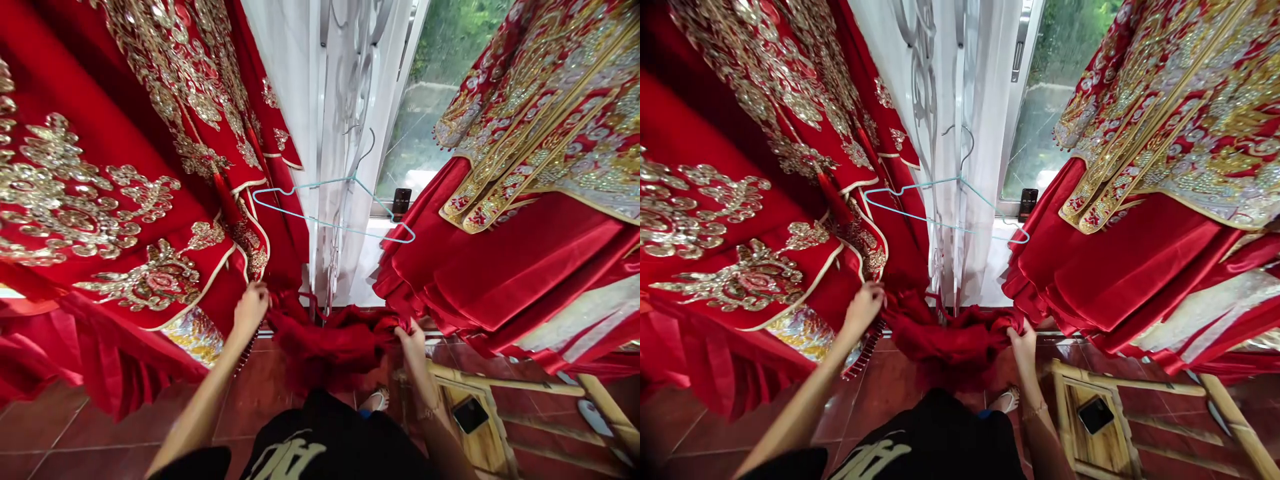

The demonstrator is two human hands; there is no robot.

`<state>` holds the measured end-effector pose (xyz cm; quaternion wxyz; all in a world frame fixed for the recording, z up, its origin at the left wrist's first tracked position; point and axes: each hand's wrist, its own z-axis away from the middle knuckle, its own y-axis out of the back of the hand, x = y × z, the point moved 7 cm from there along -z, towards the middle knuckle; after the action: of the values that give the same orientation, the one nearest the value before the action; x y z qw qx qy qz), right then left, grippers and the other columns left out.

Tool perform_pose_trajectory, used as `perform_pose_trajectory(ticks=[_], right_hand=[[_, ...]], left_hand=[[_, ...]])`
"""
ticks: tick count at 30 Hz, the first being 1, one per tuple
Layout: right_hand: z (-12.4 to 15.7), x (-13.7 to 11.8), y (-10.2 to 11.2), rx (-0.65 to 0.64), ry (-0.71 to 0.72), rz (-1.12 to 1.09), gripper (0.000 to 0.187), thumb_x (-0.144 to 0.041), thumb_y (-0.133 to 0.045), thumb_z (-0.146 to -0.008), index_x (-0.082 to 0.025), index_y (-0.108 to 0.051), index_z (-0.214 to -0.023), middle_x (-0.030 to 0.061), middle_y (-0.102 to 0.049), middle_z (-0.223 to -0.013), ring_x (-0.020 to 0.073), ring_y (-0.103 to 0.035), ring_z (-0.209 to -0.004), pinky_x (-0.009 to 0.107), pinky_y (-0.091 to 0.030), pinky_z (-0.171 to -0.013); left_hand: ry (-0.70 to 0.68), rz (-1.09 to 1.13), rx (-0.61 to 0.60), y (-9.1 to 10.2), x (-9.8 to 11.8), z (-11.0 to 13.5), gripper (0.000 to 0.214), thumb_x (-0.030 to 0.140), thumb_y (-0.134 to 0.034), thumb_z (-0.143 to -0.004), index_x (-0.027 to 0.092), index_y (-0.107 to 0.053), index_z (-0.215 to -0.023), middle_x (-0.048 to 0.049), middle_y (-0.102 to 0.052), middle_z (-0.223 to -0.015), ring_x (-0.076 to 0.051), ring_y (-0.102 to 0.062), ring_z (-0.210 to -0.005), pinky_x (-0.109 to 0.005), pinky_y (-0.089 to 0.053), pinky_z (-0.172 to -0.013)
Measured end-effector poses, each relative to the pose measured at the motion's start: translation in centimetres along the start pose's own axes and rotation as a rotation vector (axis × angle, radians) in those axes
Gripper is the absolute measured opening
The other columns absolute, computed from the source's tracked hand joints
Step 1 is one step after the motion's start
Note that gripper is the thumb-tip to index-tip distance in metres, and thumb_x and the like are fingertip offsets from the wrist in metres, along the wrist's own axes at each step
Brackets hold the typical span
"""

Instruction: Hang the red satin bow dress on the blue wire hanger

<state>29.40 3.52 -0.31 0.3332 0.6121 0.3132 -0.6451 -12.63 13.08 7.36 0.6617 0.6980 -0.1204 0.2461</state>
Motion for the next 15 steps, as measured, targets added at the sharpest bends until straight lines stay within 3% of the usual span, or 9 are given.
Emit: perform_pose_trajectory(ticks=[1, 2, 3, 4, 8, 10, 12, 13, 15], right_hand=[[0.9, 0.4, -0.7, -0.017, -0.001, 0.003, 0.018, -0.029, -0.064, -0.051, -0.020, -0.061, -0.066, -0.0026, -0.060, -0.060, 0.0148, -0.049, -0.062, 0.029, -0.043, -0.063], [1.8, 0.7, -1.5, -0.041, -0.006, 0.006, 0.019, -0.028, -0.064, -0.052, -0.019, -0.063, -0.069, -0.0015, -0.063, -0.063, 0.0154, -0.052, -0.063, 0.029, -0.045, -0.064], [2.7, 0.9, -2.2, -0.067, -0.013, 0.005, 0.020, -0.026, -0.063, -0.054, -0.018, -0.065, -0.071, -0.0007, -0.065, -0.065, 0.0158, -0.053, -0.064, 0.029, -0.046, -0.065], [3.5, 1.1, -3.0, -0.095, -0.024, -0.003, 0.021, -0.026, -0.062, -0.055, -0.018, -0.066, -0.074, -0.0002, -0.067, -0.067, 0.0160, -0.055, -0.065, 0.028, -0.047, -0.065], [5.4, 0.5, -5.1, -0.171, -0.077, -0.073, 0.025, -0.023, -0.061, -0.058, -0.018, -0.067, -0.082, 0.0003, -0.068, -0.072, 0.0157, -0.058, -0.068, 0.027, -0.048, -0.066], [5.8, -0.6, -6.1, -0.227, -0.075, -0.106, 0.025, -0.021, -0.062, -0.059, -0.019, -0.064, -0.084, -0.0007, -0.067, -0.074, 0.0146, -0.057, -0.068, 0.026, -0.047, -0.066], [6.2, -2.1, -7.3, -0.319, -0.060, -0.166, 0.020, -0.022, -0.063, -0.062, -0.021, -0.060, -0.082, -0.0028, -0.062, -0.072, 0.0129, -0.053, -0.065, 0.025, -0.046, -0.063], [6.4, -2.9, -7.9, -0.365, -0.052, -0.206, 0.019, -0.022, -0.063, -0.063, -0.021, -0.058, -0.081, -0.0036, -0.060, -0.071, 0.0122, -0.052, -0.063, 0.024, -0.045, -0.062], [6.8, -4.7, -8.9, -0.427, -0.035, -0.279, 0.020, -0.022, -0.064, -0.063, -0.022, -0.055, -0.081, -0.0042, -0.058, -0.071, 0.0115, -0.050, -0.062, 0.023, -0.044, -0.061]], left_hand=[[0.032, 0.000, -0.008, -1.9, -1.3, 2.3, 0.027, 0.019, -0.047, -0.088, 0.019, -0.069, -0.070, -0.0102, -0.063, -0.134, -0.030, -0.062, -0.111, -0.044, -0.048, -0.095], [0.094, -0.010, 0.066, -3.3, -2.6, 4.5, 0.025, 0.018, -0.051, -0.085, 0.020, -0.068, -0.066, -0.0106, -0.063, -0.130, -0.033, -0.057, -0.119, -0.049, -0.043, -0.100], [0.151, 0.001, 0.135, -4.6, -3.7, 6.8, 0.023, 0.016, -0.053, -0.081, 0.020, -0.066, -0.063, -0.0112, -0.065, -0.121, -0.034, -0.054, -0.120, -0.054, -0.038, -0.104], [0.150, 0.068, 0.119, -6.4, -4.3, 8.8, 0.020, 0.015, -0.055, -0.076, 0.020, -0.065, -0.060, -0.0103, -0.067, -0.109, -0.033, -0.056, -0.114, -0.055, -0.036, -0.105], [0.278, 0.871, -0.419, -14.6, -4.0, 14.7, 0.009, 0.013, -0.058, -0.057, 0.020, -0.057, -0.051, -0.0022, -0.058, -0.063, -0.022, -0.059, -0.075, -0.039, -0.048, -0.086], [0.409, 1.299, -0.528, -15.6, -2.6, 15.7, 0.005, 0.014, -0.059, -0.055, 0.018, -0.058, -0.054, 0.0004, -0.054, -0.059, -0.017, -0.055, -0.064, -0.033, -0.050, -0.077], [0.506, 1.591, -0.508, -14.8, -0.9, 15.1, 0.009, 0.015, -0.061, -0.057, 0.017, -0.064, -0.065, 0.0005, -0.056, -0.066, -0.012, -0.053, -0.061, -0.028, -0.050, -0.073], [0.516, 1.675, -0.507, -14.3, 0.4, 14.4, 0.016, 0.015, -0.063, -0.059, 0.016, -0.067, -0.074, -0.0005, -0.059, -0.071, -0.011, -0.053, -0.062, -0.026, -0.050, -0.072], [0.390, 1.707, -0.593, -13.2, 4.0, 12.9, 0.027, 0.018, -0.067, -0.062, 0.013, -0.070, -0.089, -0.0063, -0.066, -0.088, -0.013, -0.060, -0.072, -0.027, -0.051, -0.076]])
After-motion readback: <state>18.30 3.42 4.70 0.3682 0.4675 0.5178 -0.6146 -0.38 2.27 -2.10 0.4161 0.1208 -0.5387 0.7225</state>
